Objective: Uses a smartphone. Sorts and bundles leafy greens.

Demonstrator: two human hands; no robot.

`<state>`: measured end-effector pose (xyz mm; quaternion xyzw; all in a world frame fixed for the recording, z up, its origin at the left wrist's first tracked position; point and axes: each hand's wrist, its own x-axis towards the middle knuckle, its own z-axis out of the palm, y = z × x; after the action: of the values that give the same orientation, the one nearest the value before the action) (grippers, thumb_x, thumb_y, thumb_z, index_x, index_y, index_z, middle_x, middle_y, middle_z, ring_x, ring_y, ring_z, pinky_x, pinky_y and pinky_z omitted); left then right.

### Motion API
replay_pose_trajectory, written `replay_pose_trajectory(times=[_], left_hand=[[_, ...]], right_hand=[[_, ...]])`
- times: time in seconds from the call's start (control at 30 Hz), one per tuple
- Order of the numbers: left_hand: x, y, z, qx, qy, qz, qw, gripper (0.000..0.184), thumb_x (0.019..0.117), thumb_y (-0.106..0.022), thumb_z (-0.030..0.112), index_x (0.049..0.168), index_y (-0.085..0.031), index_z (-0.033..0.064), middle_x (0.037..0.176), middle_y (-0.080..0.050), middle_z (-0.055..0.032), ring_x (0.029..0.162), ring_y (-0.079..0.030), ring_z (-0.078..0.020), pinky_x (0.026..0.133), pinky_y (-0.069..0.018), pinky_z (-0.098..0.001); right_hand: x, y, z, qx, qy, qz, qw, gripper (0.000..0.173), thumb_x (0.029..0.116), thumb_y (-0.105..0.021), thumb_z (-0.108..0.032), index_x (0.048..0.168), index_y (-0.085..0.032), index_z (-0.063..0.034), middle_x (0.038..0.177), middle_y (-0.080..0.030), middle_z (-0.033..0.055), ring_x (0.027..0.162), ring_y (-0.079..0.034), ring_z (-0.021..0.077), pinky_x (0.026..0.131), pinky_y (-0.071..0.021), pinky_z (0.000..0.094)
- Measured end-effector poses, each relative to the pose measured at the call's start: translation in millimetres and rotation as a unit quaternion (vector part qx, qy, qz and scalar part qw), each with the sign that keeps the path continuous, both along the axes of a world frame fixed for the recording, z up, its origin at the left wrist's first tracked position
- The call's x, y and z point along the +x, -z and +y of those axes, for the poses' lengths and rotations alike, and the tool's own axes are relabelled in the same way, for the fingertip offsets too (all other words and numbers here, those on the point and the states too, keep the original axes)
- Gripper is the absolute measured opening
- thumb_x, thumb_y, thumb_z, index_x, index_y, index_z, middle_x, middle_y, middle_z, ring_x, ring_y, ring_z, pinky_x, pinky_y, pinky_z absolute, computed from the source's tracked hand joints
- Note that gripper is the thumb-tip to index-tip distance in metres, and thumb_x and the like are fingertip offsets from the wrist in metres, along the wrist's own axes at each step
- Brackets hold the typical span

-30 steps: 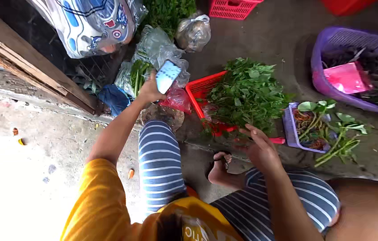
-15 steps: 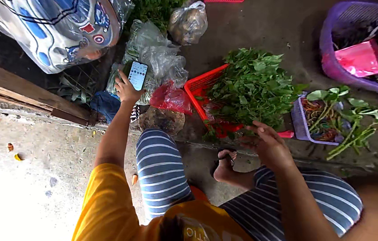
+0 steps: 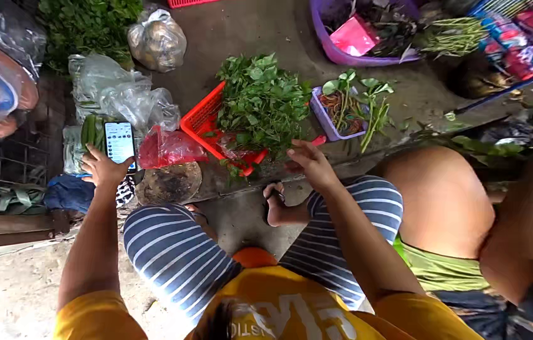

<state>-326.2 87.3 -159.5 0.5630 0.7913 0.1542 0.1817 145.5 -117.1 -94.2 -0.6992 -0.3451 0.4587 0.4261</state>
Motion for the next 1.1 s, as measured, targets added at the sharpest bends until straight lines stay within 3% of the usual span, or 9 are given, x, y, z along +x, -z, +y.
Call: replay_pose_trajectory(times=[0.27,0.37,0.5,0.6,0.77,0.87,0.93,1.0,1.1], left_hand=[[29,-40,1,0.041,0.03,-0.013,0.999,0.121,0.0814,-0.085,0.042,0.164,-0.006,0.0033,0.162,-0.011,-0.0392,0.147,-0.014,-0.0628,0.107,-0.0204,-0.0837],[66,-94,-12,0.046,0.127,-0.06,0.989,0.097,0.0876,-0.08,0.034,0.159,-0.024,-0.0019,0.156,-0.027,-0.0407,0.141,-0.031,-0.0623,0.107,-0.0301,-0.0789],[152,-135,-75,-0.069,0.333,-0.233,0.911,0.034,0.1021,-0.063,0.023,0.122,-0.065,-0.0049,0.114,-0.07,-0.0226,0.107,-0.068,-0.033,0.098,-0.0529,-0.0535],[214,-128,-113,-0.209,0.405,-0.367,0.811,0.04,0.1087,-0.048,0.029,0.128,-0.062,-0.0026,0.121,-0.069,-0.0154,0.11,-0.067,-0.0233,0.099,-0.0523,-0.0451],[246,-107,-108,-0.217,0.202,-0.589,0.752,0.05,0.112,-0.033,0.042,0.122,-0.06,0.0012,0.108,-0.073,-0.009,0.095,-0.072,-0.0178,0.086,-0.0589,-0.035],[237,-102,-96,-0.195,0.102,-0.654,0.724,0.037,0.1125,-0.035,0.039,0.103,-0.054,0.0086,0.09,-0.07,-0.0044,0.08,-0.073,-0.0182,0.079,-0.0625,-0.0375],[226,-102,-82,-0.15,0.08,-0.674,0.719,0.037,0.1116,-0.036,0.042,0.089,-0.052,0.0171,0.069,-0.057,0.0053,0.055,-0.056,-0.0061,0.055,-0.0545,-0.0239],[206,-105,-63,-0.119,0.099,-0.735,0.66,0.042,0.1119,-0.03,0.045,0.083,-0.048,0.0221,0.055,-0.043,0.0112,0.043,-0.041,0.0004,0.044,-0.0413,-0.0156],[179,-115,-46,-0.085,0.121,-0.805,0.574,0.037,0.1128,-0.033,0.037,0.087,-0.053,0.0193,0.053,-0.041,0.0112,0.041,-0.041,0.001,0.043,-0.0394,-0.0125]], right_hand=[[2,39,66,-0.086,-0.006,-0.263,0.961,0.043,0.1041,-0.06,-0.035,0.125,-0.062,0.0024,0.108,-0.069,0.0251,0.103,-0.067,0.0413,0.09,-0.0504,0.063],[-5,39,72,-0.048,-0.009,-0.209,0.977,0.03,0.1064,-0.057,-0.024,0.113,-0.068,0.0028,0.097,-0.069,0.0202,0.086,-0.065,0.0305,0.081,-0.0515,0.0514],[-46,5,39,0.101,0.052,-0.088,0.99,0.028,0.1076,-0.054,-0.026,0.111,-0.067,-0.0012,0.086,-0.064,0.0081,0.065,-0.053,0.011,0.061,-0.047,0.0302],[-86,-4,11,0.202,0.042,-0.102,0.973,0.025,0.1061,-0.055,-0.021,0.11,-0.067,0.0009,0.085,-0.065,0.0065,0.068,-0.058,0.0088,0.064,-0.0522,0.0296],[-124,19,-3,0.268,-0.056,-0.255,0.927,0.024,0.1027,-0.058,-0.016,0.099,-0.072,0.0028,0.088,-0.071,0.0171,0.078,-0.07,0.0289,0.071,-0.0571,0.0508],[-122,12,2,0.192,-0.165,-0.26,0.932,0.027,0.1035,-0.06,-0.023,0.111,-0.072,0.0004,0.1,-0.072,0.0189,0.09,-0.071,0.0343,0.08,-0.0563,0.0572],[-108,11,8,0.118,-0.269,-0.218,0.931,0.034,0.1029,-0.063,-0.029,0.123,-0.068,-0.0017,0.108,-0.07,0.0183,0.095,-0.069,0.0321,0.087,-0.0556,0.055],[-88,24,12,0.075,-0.316,-0.221,0.92,0.033,0.1016,-0.066,-0.028,0.122,-0.068,-0.0015,0.111,-0.07,0.0184,0.098,-0.069,0.0315,0.09,-0.0563,0.0526],[-57,52,24,0.027,-0.268,-0.293,0.917,0.025,0.0997,-0.065,-0.019,0.114,-0.072,-0.0002,0.115,-0.07,0.0211,0.105,-0.068,0.037,0.094,-0.0538,0.0585]])
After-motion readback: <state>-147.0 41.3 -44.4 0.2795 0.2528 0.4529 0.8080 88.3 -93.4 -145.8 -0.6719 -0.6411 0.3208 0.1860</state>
